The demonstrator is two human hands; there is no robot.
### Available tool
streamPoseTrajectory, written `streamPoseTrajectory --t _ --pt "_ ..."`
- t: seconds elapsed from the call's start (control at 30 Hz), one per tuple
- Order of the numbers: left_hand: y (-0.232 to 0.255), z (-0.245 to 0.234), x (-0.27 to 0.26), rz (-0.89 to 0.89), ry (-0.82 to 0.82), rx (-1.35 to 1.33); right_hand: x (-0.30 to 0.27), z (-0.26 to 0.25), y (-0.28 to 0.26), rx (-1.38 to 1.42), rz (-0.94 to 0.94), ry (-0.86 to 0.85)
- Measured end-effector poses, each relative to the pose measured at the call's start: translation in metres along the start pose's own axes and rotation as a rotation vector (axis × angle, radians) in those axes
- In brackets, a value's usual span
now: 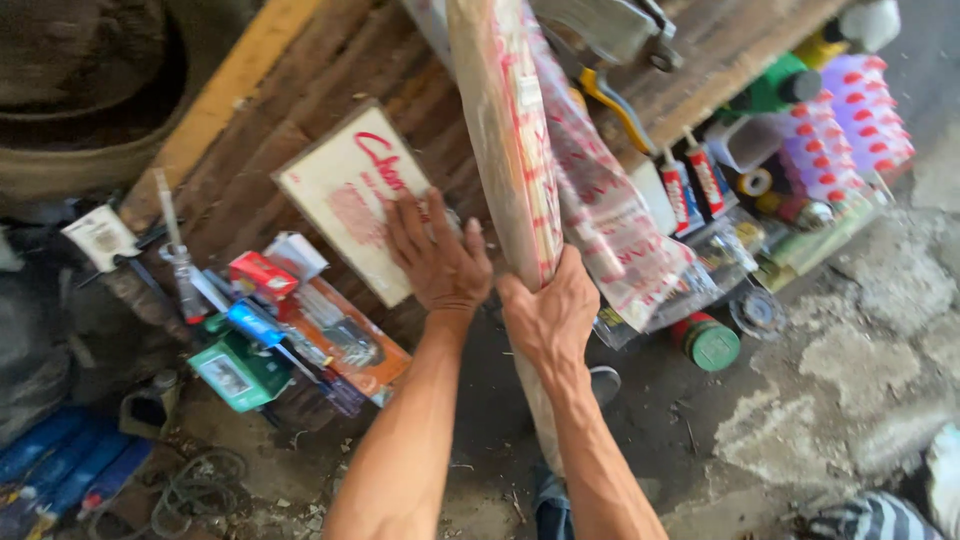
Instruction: Examining and organizing various motorcycle spare parts, tools, and maintenance products on a workbench.
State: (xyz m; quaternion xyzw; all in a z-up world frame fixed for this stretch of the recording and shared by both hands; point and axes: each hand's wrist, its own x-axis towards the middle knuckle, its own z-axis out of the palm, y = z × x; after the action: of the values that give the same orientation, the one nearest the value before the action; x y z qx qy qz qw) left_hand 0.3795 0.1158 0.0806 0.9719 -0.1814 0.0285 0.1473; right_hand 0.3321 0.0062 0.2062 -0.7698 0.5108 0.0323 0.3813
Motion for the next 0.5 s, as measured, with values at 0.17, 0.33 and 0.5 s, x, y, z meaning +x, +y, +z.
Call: streamPoseTrajectory --t 0.17,0.33,0.5 --pt "0.003 -0.005 0.001 0.054 0.003 -0.012 -0.019 -0.026 0.031 0.059 0.118 0.06" --pt "0.002 -0.006 0.0 0.084 0.025 0.002 -0.038 -0.059 0.053 0.175 0.249 0.106" --pt "-0.001 -0.003 -0.002 0.12 0.039 0.047 -0.058 -0.079 0.1 0.269 0.395 0.176"
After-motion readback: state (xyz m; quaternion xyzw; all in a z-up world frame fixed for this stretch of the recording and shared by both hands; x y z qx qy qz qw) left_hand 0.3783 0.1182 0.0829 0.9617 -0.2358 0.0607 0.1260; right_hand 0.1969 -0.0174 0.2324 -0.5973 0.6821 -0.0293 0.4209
